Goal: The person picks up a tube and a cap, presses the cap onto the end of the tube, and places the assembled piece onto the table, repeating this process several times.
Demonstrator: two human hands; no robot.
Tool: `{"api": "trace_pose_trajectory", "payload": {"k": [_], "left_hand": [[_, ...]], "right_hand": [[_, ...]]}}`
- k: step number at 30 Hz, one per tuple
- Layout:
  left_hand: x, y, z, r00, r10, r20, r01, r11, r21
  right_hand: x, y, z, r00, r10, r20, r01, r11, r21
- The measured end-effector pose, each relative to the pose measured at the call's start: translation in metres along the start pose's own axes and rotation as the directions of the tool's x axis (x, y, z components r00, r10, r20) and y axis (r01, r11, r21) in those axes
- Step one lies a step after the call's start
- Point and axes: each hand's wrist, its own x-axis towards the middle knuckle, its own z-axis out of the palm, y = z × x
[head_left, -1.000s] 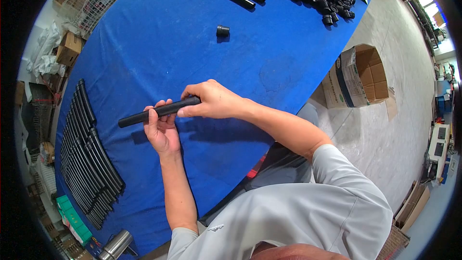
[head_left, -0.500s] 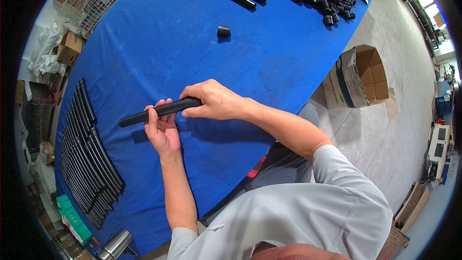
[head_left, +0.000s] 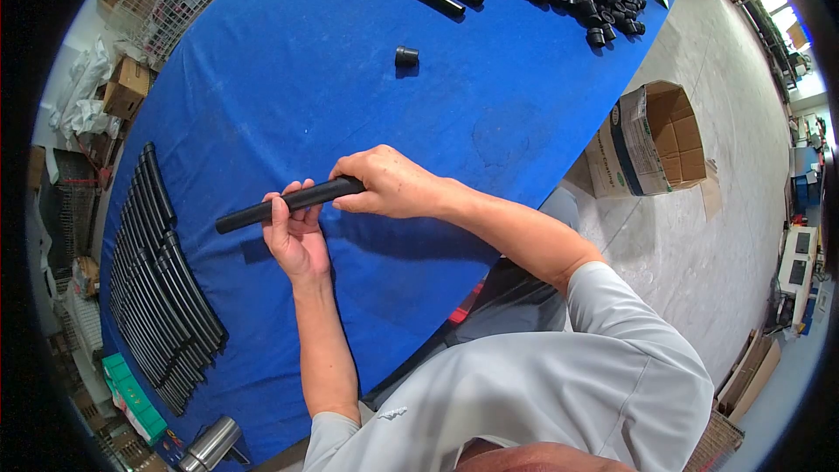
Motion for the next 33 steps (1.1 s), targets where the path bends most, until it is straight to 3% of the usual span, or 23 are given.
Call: {"api": "trace_pose_trajectory", "payload": {"k": [5, 8, 11, 14, 18, 21, 24, 25, 27, 28, 33], "left_hand": [[0.003, 0.000, -0.003, 1.000, -0.013, -0.025, 0.013, 1.000, -0.018], [0.002, 0.000, -0.003, 1.000, -0.014, -0.017, 0.014, 1.000, -0.006], [0.001, 0.000, 0.002, 1.000, -0.008, 0.011, 0.008, 1.000, 0.013], [0.002, 0.000, 0.001, 1.000, -0.006, -0.017, 0.006, 1.000, 0.002], [0.003, -0.001, -0.002, 0.999, -0.010, -0.036, 0.010, 1.000, -0.006], [0.001, 0.000, 0.000, 1.000, -0.016, -0.024, 0.016, 1.000, 0.010], [0.000, 0.001, 0.001, 1.000, -0.015, 0.027, 0.014, 1.000, 0.019], [0.001, 0.000, 0.001, 1.000, -0.013, 0.008, 0.013, 1.000, 0.011], [0.001, 0.000, 0.000, 1.000, -0.009, -0.029, 0.009, 1.000, -0.005], [0.001, 0.000, -0.001, 0.999, -0.017, -0.031, 0.016, 1.000, -0.019], [0.003, 0.000, -0.006, 0.999, -0.034, -0.016, 0.034, 0.999, -0.039]], "right_hand": [[-0.004, -0.001, 0.008, 0.959, -0.255, -0.120, 0.218, 0.941, -0.258], [-0.005, 0.000, 0.008, 0.984, -0.153, -0.095, 0.137, 0.978, -0.156], [0.004, -0.007, -0.007, 0.960, 0.249, 0.130, -0.259, 0.964, 0.065], [-0.003, 0.001, 0.002, 0.988, -0.107, -0.110, 0.100, 0.992, -0.072], [-0.002, 0.000, 0.006, 0.989, -0.131, -0.067, 0.119, 0.980, -0.161], [0.000, -0.003, 0.000, 1.000, 0.023, 0.001, -0.023, 1.000, -0.019], [0.005, -0.015, -0.013, 0.884, 0.402, 0.239, -0.461, 0.837, 0.296], [0.004, -0.018, -0.017, 0.893, 0.376, 0.248, -0.430, 0.876, 0.220], [0.001, -0.005, -0.003, 0.998, 0.063, -0.001, -0.062, 0.992, 0.110], [-0.001, 0.000, 0.003, 0.987, -0.115, -0.108, 0.118, 0.993, 0.020], [-0.002, 0.003, 0.007, 0.996, -0.062, -0.062, 0.062, 0.998, -0.005]]}}
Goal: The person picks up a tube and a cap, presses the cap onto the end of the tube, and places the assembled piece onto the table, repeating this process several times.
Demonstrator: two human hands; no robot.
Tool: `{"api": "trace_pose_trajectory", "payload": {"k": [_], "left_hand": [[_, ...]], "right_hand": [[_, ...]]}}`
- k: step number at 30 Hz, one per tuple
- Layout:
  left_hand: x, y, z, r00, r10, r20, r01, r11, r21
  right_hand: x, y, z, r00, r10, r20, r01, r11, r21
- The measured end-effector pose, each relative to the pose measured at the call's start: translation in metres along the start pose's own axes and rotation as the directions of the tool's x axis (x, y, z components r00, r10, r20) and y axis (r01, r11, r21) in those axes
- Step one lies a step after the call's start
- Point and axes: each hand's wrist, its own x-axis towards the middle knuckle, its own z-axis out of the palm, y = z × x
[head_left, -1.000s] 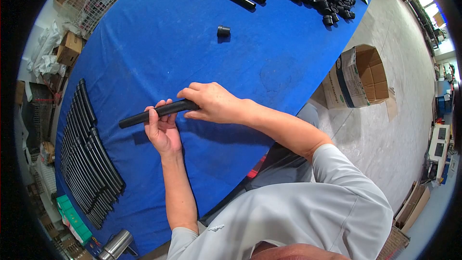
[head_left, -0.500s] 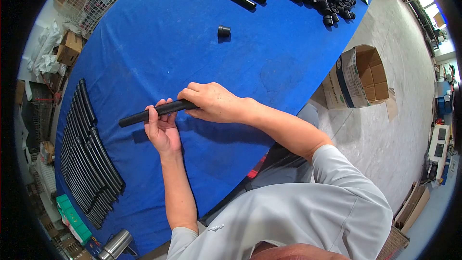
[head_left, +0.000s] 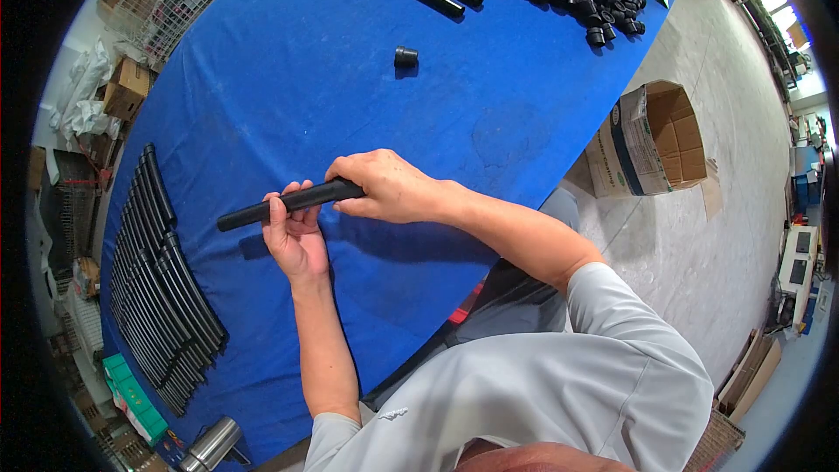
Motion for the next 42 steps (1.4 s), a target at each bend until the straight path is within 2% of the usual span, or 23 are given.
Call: {"api": "trace_pose_trajectory", "payload": {"k": [2, 3, 5, 6, 9, 11, 12, 15, 17, 18, 19, 20, 21, 22, 24, 25, 27, 28, 30, 35, 38, 39, 42], "left_hand": [[-0.001, 0.000, 0.001, 1.000, 0.003, 0.011, -0.003, 1.000, -0.007], [-0.001, 0.000, 0.003, 1.000, 0.005, 0.017, -0.005, 1.000, -0.011], [-0.003, 0.000, 0.006, 0.999, 0.015, 0.036, -0.014, 1.000, -0.018], [-0.003, 0.000, 0.007, 0.999, 0.020, 0.046, -0.019, 1.000, -0.022], [-0.002, 0.000, 0.006, 0.999, 0.022, 0.031, -0.021, 0.999, -0.028], [-0.001, 0.000, 0.003, 1.000, 0.013, 0.018, -0.012, 0.999, -0.035], [0.000, 0.000, 0.001, 1.000, 0.009, 0.012, -0.008, 0.999, -0.039], [-0.001, 0.001, 0.000, 1.000, -0.013, 0.028, 0.015, 0.999, -0.037], [0.000, -0.002, 0.005, 0.998, -0.018, -0.058, 0.016, 0.999, -0.029], [0.001, -0.002, 0.007, 0.998, -0.025, -0.054, 0.025, 1.000, -0.002], [-0.001, -0.003, 0.009, 0.998, -0.018, -0.056, 0.018, 1.000, -0.003], [-0.001, -0.004, 0.019, 0.994, 0.021, -0.110, -0.015, 0.998, 0.053], [0.000, -0.004, 0.025, 0.989, 0.028, -0.147, -0.018, 0.998, 0.065], [-0.003, -0.003, 0.025, 0.991, 0.004, -0.134, 0.002, 0.999, 0.047], [0.000, -0.008, 0.019, 0.992, 0.014, -0.126, -0.011, 1.000, 0.027], [0.000, -0.007, 0.024, 0.994, 0.011, -0.106, -0.011, 1.000, 0.005], [-0.001, -0.005, 0.022, 0.999, 0.034, -0.012, -0.034, 0.999, 0.023], [0.001, -0.003, 0.018, 1.000, 0.011, 0.026, -0.011, 1.000, 0.008], [-0.001, 0.001, 0.009, 0.998, 0.002, 0.055, -0.001, 1.000, -0.018], [-0.001, 0.004, 0.004, 0.980, -0.036, 0.195, 0.047, 0.998, -0.051], [-0.009, 0.014, 0.012, 0.948, -0.099, 0.301, 0.085, 0.995, 0.059], [-0.013, 0.018, 0.015, 0.950, -0.123, 0.287, 0.102, 0.991, 0.089], [-0.030, 0.037, 0.028, 0.968, -0.157, 0.197, 0.123, 0.977, 0.174]], "right_hand": [[0.001, 0.002, -0.002, 1.000, 0.014, 0.010, -0.015, 0.999, 0.050], [0.003, -0.002, -0.007, 0.982, 0.166, 0.087, -0.179, 0.969, 0.168], [0.008, -0.016, -0.020, 0.864, 0.415, 0.286, -0.497, 0.794, 0.349], [0.008, -0.013, -0.018, 0.873, 0.401, 0.277, -0.483, 0.783, 0.391], [0.004, -0.015, -0.010, 0.907, 0.388, 0.166, -0.421, 0.861, 0.287], [0.002, 0.000, 0.002, 0.997, 0.051, -0.064, -0.050, 0.998, 0.029], [0.003, 0.001, 0.004, 0.980, -0.145, -0.140, 0.127, 0.983, -0.130], [0.000, -0.001, 0.003, 0.990, -0.100, -0.096, 0.091, 0.991, -0.098], [0.003, -0.004, -0.006, 0.988, 0.142, 0.052, -0.146, 0.987, 0.073], [0.008, -0.015, -0.017, 0.843, 0.446, 0.300, -0.531, 0.775, 0.342], [0.008, -0.015, -0.017, 0.816, 0.487, 0.310, -0.574, 0.742, 0.347], [0.005, -0.004, -0.010, 0.953, 0.286, 0.099, -0.297, 0.948, 0.115], [0.006, 0.003, -0.008, 1.000, 0.010, -0.021, -0.012, 0.996, -0.092], [0.002, -0.004, -0.011, 0.998, -0.063, 0.017, 0.064, 0.991, -0.119], [0.002, -0.009, -0.010, 0.998, -0.031, 0.055, 0.040, 0.984, -0.173], [0.001, -0.005, -0.005, 0.999, -0.030, -0.011, 0.028, 0.986, -0.165], [0.004, -0.019, -0.010, 0.991, 0.133, 0.020, -0.131, 0.989, -0.063], [0.006, -0.023, -0.012, 0.963, 0.258, 0.073, -0.262, 0.964, 0.047], [0.010, -0.026, -0.008, 0.852, 0.478, 0.215, -0.520, 0.824, 0.225], [0.008, -0.020, -0.012, 0.884, 0.371, 0.285, -0.435, 0.877, 0.204], [0.008, -0.022, -0.015, 0.873, 0.350, 0.340, -0.429, 0.883, 0.191], [0.008, -0.022, -0.016, 0.864, 0.351, 0.361, -0.437, 0.879, 0.191], [0.006, -0.016, -0.014, 0.936, 0.229, 0.267, -0.282, 0.942, 0.181]]}}
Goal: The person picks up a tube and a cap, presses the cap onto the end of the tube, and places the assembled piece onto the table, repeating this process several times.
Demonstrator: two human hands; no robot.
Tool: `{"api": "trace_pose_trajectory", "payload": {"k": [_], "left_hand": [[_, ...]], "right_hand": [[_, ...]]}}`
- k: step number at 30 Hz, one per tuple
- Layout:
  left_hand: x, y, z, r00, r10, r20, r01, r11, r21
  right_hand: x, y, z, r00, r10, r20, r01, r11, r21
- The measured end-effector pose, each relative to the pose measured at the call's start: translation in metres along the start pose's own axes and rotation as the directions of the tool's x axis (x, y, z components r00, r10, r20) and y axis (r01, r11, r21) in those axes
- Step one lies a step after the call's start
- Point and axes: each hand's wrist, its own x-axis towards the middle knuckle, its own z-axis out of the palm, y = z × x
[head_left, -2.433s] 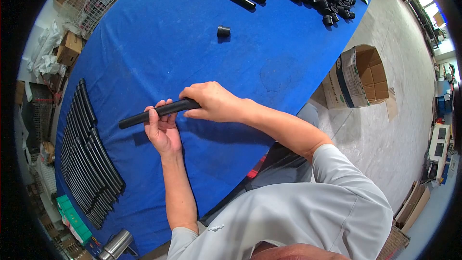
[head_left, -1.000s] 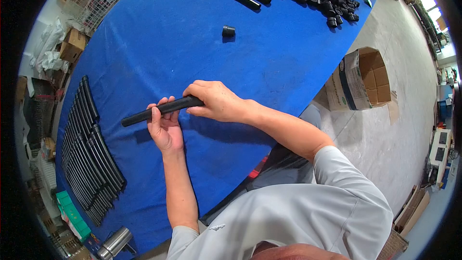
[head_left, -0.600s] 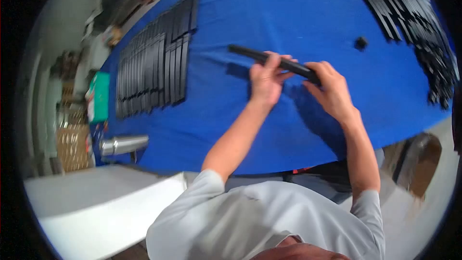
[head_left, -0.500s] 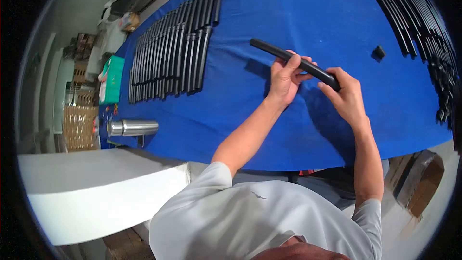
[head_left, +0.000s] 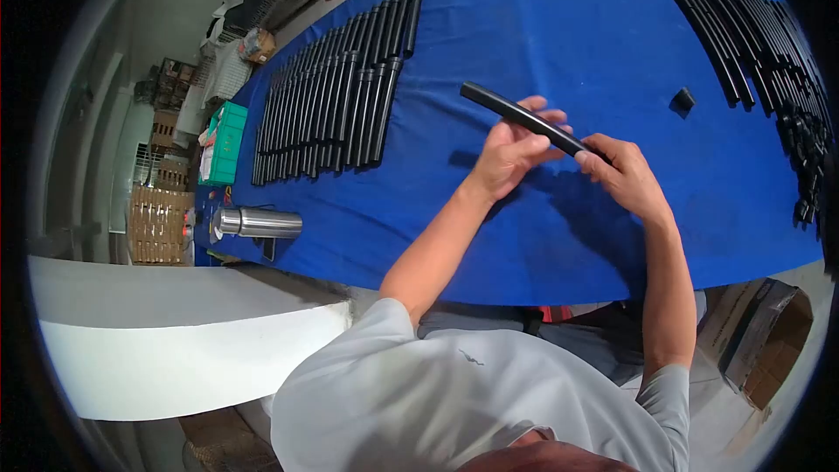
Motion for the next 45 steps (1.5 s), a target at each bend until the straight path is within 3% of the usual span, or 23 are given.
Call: {"api": "trace_pose_trajectory", "payload": {"k": [1, 3, 4, 5, 6, 7, 9, 12, 15, 16, 18, 21, 24, 27, 29, 35, 39, 43, 45], "left_hand": [[-0.002, 0.007, -0.006, 0.984, 0.122, -0.131, -0.111, 0.990, 0.083], [-0.008, 0.021, -0.021, 0.859, 0.376, -0.347, -0.284, 0.915, 0.288], [-0.014, 0.031, -0.023, 0.776, 0.578, -0.252, -0.281, 0.674, 0.683], [-0.020, 0.042, -0.026, 0.698, 0.713, -0.066, -0.209, 0.291, 0.933], [-0.025, 0.058, -0.024, 0.723, 0.648, 0.238, -0.216, -0.115, 0.970], [-0.026, 0.070, -0.003, 0.730, 0.481, 0.485, -0.286, -0.430, 0.856], [-0.028, 0.071, 0.011, 0.848, 0.105, 0.520, -0.425, -0.452, 0.784], [-0.026, 0.056, 0.018, 0.849, -0.089, 0.520, -0.500, -0.453, 0.738], [-0.031, 0.055, 0.017, 0.852, -0.172, 0.495, -0.520, -0.396, 0.757], [-0.033, 0.056, 0.018, 0.853, -0.185, 0.488, -0.520, -0.377, 0.766], [-0.039, 0.062, 0.012, 0.872, -0.088, 0.481, -0.475, -0.384, 0.792], [-0.041, 0.071, -0.029, 0.904, 0.186, 0.385, -0.300, -0.367, 0.881], [-0.034, 0.094, -0.085, 0.884, 0.443, 0.149, 0.049, -0.405, 0.913], [-0.029, 0.117, -0.142, 0.867, 0.489, -0.093, 0.366, -0.499, 0.786], [-0.028, 0.126, -0.153, 0.848, 0.510, -0.146, 0.445, -0.532, 0.720], [-0.018, 0.135, -0.177, 0.819, 0.547, -0.174, 0.509, -0.554, 0.659], [-0.009, 0.143, -0.168, 0.790, 0.534, -0.302, 0.594, -0.544, 0.592], [-0.006, 0.146, -0.159, 0.808, 0.534, -0.249, 0.559, -0.562, 0.609], [-0.009, 0.150, -0.154, 0.823, 0.501, -0.267, 0.528, -0.502, 0.684]], "right_hand": [[-0.001, -0.004, -0.002, 0.999, -0.032, -0.020, 0.030, 0.996, -0.081], [-0.004, -0.015, -0.006, 0.994, -0.097, -0.054, 0.082, 0.968, -0.237], [-0.006, -0.014, -0.007, 0.993, -0.107, -0.040, 0.093, 0.960, -0.264], [-0.006, -0.013, -0.008, 0.993, -0.119, -0.027, 0.106, 0.950, -0.292], [-0.005, -0.012, -0.009, 0.991, -0.131, -0.011, 0.121, 0.940, -0.320], [-0.005, -0.012, -0.008, 0.992, -0.126, 0.023, 0.127, 0.946, -0.298], [-0.004, -0.010, -0.006, 0.988, -0.116, 0.102, 0.139, 0.956, -0.257], [-0.003, -0.009, -0.004, 0.957, -0.212, 0.198, 0.259, 0.930, -0.259], [-0.006, -0.015, -0.004, 0.942, -0.158, 0.297, 0.246, 0.925, -0.290], [-0.006, -0.015, -0.002, 0.954, -0.222, 0.203, 0.267, 0.935, -0.232], [-0.006, -0.012, 0.003, 0.946, -0.325, -0.003, 0.323, 0.939, -0.122], [-0.001, -0.012, -0.015, 0.943, -0.236, -0.234, 0.231, 0.972, -0.051], [-0.003, -0.014, -0.023, 0.955, -0.125, -0.268, 0.142, 0.989, 0.047], [-0.006, -0.016, -0.019, 0.961, -0.097, -0.260, 0.103, 0.995, 0.009], [-0.007, -0.017, -0.018, 0.971, -0.071, -0.230, 0.069, 0.997, -0.017], [-0.004, -0.016, -0.017, 0.960, -0.064, -0.271, 0.071, 0.997, 0.016], [-0.003, -0.013, -0.018, 0.957, -0.076, -0.282, 0.079, 0.997, -0.002], [-0.003, -0.014, -0.017, 0.966, -0.079, -0.246, 0.086, 0.996, 0.019], [-0.001, -0.009, -0.019, 0.964, -0.095, -0.249, 0.102, 0.995, 0.014]]}}
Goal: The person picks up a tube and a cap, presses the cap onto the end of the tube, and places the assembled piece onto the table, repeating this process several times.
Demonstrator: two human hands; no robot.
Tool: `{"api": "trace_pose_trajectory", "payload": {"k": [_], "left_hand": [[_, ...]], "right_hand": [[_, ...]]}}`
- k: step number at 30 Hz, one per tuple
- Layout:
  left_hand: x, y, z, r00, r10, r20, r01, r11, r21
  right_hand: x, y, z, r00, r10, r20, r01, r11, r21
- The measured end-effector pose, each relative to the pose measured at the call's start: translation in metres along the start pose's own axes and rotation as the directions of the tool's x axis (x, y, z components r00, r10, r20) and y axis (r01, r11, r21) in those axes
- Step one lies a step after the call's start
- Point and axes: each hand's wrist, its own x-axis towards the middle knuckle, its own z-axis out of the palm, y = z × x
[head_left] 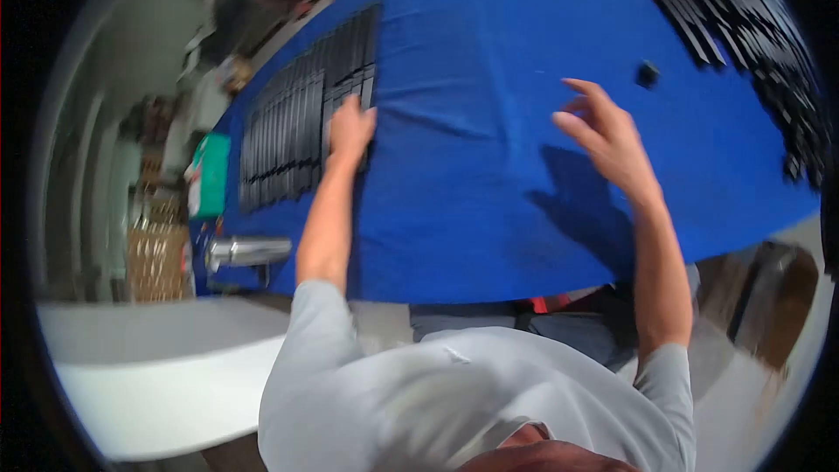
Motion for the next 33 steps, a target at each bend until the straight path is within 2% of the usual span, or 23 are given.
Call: {"api": "trace_pose_trajectory", "payload": {"k": [1, 3, 4, 5, 6, 7, 10, 11, 12, 15, 16, 18, 20, 22, 23, 24, 25, 26, 28, 29, 30, 32, 33], "left_hand": [[-0.002, 0.006, -0.004, 0.999, -0.047, -0.004, 0.047, 0.998, 0.049], [0.006, -0.009, 0.009, 0.999, 0.038, -0.006, -0.038, 0.999, 0.027], [0.008, -0.014, 0.016, 1.000, 0.025, -0.005, -0.025, 0.999, -0.034], [0.003, -0.002, 0.004, 0.999, -0.010, 0.042, 0.008, 0.998, 0.068], [0.009, -0.013, 0.016, 0.999, 0.042, 0.032, -0.045, 0.994, 0.095], [0.008, -0.009, 0.013, 0.998, 0.016, 0.065, -0.023, 0.994, 0.107], [-0.004, 0.016, -0.002, 0.999, 0.005, -0.052, 0.001, 0.993, 0.117], [-0.001, 0.015, 0.007, 0.984, 0.075, -0.162, -0.058, 0.993, 0.106], [0.002, 0.024, 0.012, 0.977, 0.113, -0.181, -0.111, 0.994, 0.020], [0.004, 0.078, 0.024, 0.965, 0.161, -0.208, -0.214, 0.940, -0.264], [0.002, 0.108, 0.025, 0.970, 0.153, -0.191, -0.217, 0.899, -0.380], [0.001, 0.166, 0.032, 0.953, 0.236, -0.188, -0.302, 0.778, -0.551], [0.005, 0.218, 0.044, 0.939, 0.301, -0.165, -0.334, 0.697, -0.635], [0.011, 0.258, 0.049, 0.926, 0.359, -0.119, -0.350, 0.694, -0.629], [0.018, 0.268, 0.056, 0.876, 0.428, -0.221, -0.472, 0.675, -0.567], [0.026, 0.276, 0.066, 0.811, 0.490, -0.319, -0.584, 0.646, -0.492], [0.032, 0.281, 0.073, 0.732, 0.546, -0.408, -0.681, 0.610, -0.405], [0.037, 0.285, 0.081, 0.747, 0.557, -0.363, -0.665, 0.638, -0.389], [0.037, 0.288, 0.100, 0.772, 0.583, -0.251, -0.634, 0.680, -0.368], [0.037, 0.289, 0.096, 0.790, 0.592, -0.162, -0.600, 0.692, -0.401], [0.036, 0.291, 0.093, 0.794, 0.586, -0.158, -0.596, 0.702, -0.390], [0.032, 0.292, 0.088, 0.805, 0.575, -0.146, -0.584, 0.727, -0.360], [0.032, 0.292, 0.089, 0.809, 0.575, -0.124, -0.578, 0.736, -0.353]], "right_hand": [[0.000, -0.001, -0.004, 1.000, -0.017, 0.010, 0.017, 1.000, -0.003], [-0.002, 0.000, -0.008, 0.999, -0.035, 0.005, 0.035, 0.999, -0.039], [-0.002, 0.002, -0.008, 0.999, -0.053, 0.000, 0.053, 0.997, -0.056], [-0.002, 0.007, -0.006, 0.998, -0.062, 0.000, 0.062, 0.995, -0.081], [0.000, 0.011, -0.008, 0.996, -0.083, 0.010, 0.084, 0.991, -0.102], [0.000, 0.012, -0.010, 0.997, -0.081, 0.016, 0.083, 0.990, -0.114], [0.002, 0.011, -0.009, 0.996, -0.087, 0.011, 0.088, 0.989, -0.119], [0.001, 0.010, -0.009, 0.996, -0.093, 0.002, 0.093, 0.988, -0.122], [0.001, 0.010, -0.009, 0.995, -0.100, -0.004, 0.099, 0.987, -0.124], [0.000, 0.011, -0.011, 0.996, -0.085, 0.002, 0.084, 0.987, -0.133], [0.001, 0.012, -0.011, 0.996, -0.087, 0.000, 0.086, 0.987, -0.138], [0.000, 0.012, -0.011, 0.995, -0.089, -0.037, 0.083, 0.987, -0.139], [0.000, 0.012, -0.014, 0.993, -0.086, -0.083, 0.075, 0.988, -0.134], [-0.001, 0.013, -0.017, 0.988, -0.079, -0.135, 0.063, 0.991, -0.119], [-0.001, 0.015, -0.020, 0.975, -0.089, -0.205, 0.069, 0.992, -0.104], [0.000, 0.016, -0.029, 0.963, -0.135, -0.232, 0.092, 0.978, -0.186], [0.006, 0.023, -0.039, 0.942, -0.206, -0.264, 0.132, 0.953, -0.275], [0.014, 0.033, -0.054, 0.917, -0.277, -0.286, 0.165, 0.918, -0.360], [0.044, 0.054, -0.105, 0.909, -0.264, -0.321, -0.053, 0.691, -0.721], [0.056, 0.067, -0.125, 0.899, -0.298, -0.322, -0.105, 0.565, -0.818], [0.069, 0.077, -0.144, 0.886, -0.341, -0.314, -0.154, 0.423, -0.893], [0.089, 0.075, -0.176, 0.931, -0.169, -0.323, -0.271, 0.271, -0.924], [0.096, 0.078, -0.187, 0.936, -0.135, -0.325, -0.292, 0.215, -0.932]]}}
